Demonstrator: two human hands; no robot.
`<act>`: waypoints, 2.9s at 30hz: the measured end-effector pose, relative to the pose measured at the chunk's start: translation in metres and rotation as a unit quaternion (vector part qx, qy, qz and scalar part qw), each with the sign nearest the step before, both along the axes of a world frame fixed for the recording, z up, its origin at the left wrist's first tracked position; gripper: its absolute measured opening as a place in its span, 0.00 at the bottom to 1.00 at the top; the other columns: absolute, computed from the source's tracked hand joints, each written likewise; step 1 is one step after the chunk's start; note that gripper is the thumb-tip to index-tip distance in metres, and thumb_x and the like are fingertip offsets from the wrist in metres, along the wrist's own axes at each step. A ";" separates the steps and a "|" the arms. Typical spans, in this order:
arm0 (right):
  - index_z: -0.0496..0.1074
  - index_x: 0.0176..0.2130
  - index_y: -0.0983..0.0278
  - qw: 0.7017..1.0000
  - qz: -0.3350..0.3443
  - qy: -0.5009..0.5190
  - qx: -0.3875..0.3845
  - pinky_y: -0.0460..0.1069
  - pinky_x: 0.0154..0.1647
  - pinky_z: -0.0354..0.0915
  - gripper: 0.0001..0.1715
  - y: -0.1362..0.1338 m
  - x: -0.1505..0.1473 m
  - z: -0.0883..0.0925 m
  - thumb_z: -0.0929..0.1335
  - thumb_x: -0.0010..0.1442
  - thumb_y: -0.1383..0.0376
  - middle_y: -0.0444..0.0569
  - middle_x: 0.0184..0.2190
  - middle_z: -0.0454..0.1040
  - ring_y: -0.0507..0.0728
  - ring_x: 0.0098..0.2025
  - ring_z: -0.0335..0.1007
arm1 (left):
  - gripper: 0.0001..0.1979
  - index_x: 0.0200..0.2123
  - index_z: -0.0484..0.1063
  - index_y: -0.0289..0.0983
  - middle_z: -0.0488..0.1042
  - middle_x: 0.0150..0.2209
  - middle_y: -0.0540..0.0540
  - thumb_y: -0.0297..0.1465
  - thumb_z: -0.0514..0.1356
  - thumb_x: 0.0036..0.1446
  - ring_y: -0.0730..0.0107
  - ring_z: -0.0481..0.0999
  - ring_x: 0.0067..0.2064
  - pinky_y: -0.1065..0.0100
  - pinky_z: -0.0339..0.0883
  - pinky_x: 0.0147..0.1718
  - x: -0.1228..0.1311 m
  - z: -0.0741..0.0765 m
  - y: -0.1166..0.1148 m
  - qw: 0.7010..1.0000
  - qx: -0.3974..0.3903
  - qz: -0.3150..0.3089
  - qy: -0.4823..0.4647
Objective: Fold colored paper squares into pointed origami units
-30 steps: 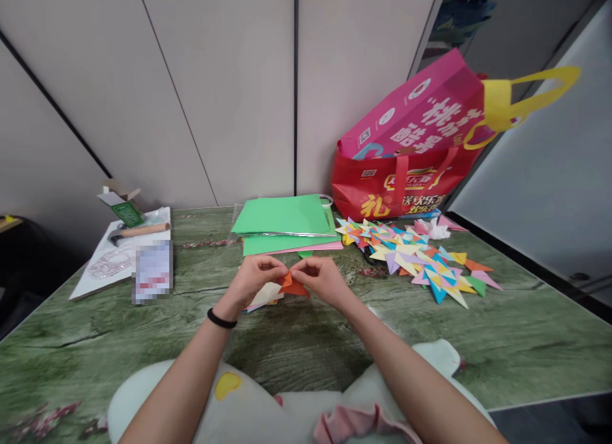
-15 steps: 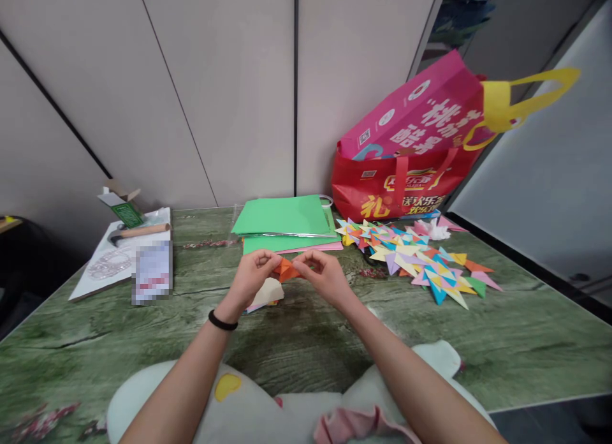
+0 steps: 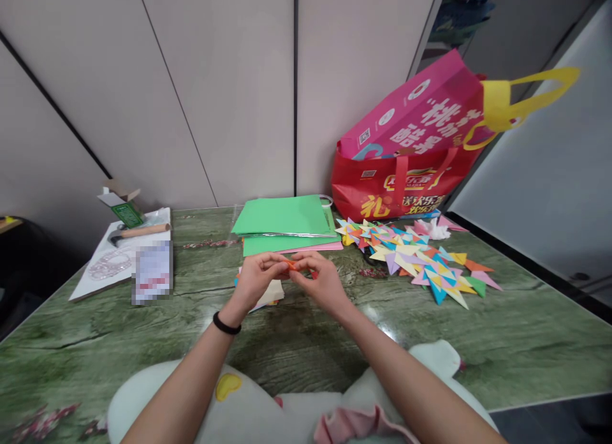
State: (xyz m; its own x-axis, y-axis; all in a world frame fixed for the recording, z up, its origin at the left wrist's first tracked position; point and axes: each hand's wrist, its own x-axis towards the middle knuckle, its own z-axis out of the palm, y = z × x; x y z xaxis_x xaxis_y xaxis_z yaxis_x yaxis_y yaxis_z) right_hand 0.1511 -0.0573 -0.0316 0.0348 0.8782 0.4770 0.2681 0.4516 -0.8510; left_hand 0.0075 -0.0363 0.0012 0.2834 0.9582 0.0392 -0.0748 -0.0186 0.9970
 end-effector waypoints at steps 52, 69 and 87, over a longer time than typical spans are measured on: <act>0.72 0.28 0.60 0.995 -0.060 -0.022 0.074 0.49 0.32 0.64 0.01 -0.013 -0.002 0.016 0.69 0.51 0.65 0.46 0.27 0.72 0.55 0.32 0.67 | 0.04 0.23 0.77 0.35 0.77 0.27 0.46 0.30 0.65 0.42 0.67 0.74 0.32 0.68 0.70 0.34 0.000 0.003 -0.002 0.985 0.166 0.034 0.030; 0.73 0.25 0.63 0.999 -0.010 0.045 -0.007 0.47 0.28 0.65 0.05 -0.011 -0.003 0.018 0.69 0.49 0.63 0.46 0.24 0.73 0.53 0.27 0.68 | 0.07 0.23 0.74 0.35 0.74 0.26 0.46 0.34 0.63 0.45 0.69 0.72 0.31 0.71 0.66 0.31 -0.002 0.010 -0.003 0.978 0.192 0.004 0.086; 0.69 0.26 0.64 0.962 0.154 0.136 -0.182 0.44 0.21 0.61 0.11 -0.001 0.000 0.005 0.70 0.46 0.58 0.43 0.21 0.74 0.50 0.20 0.66 | 0.05 0.22 0.73 0.34 0.74 0.22 0.48 0.30 0.62 0.45 0.73 0.71 0.25 0.73 0.64 0.25 -0.003 0.005 0.000 0.976 0.157 -0.012 0.151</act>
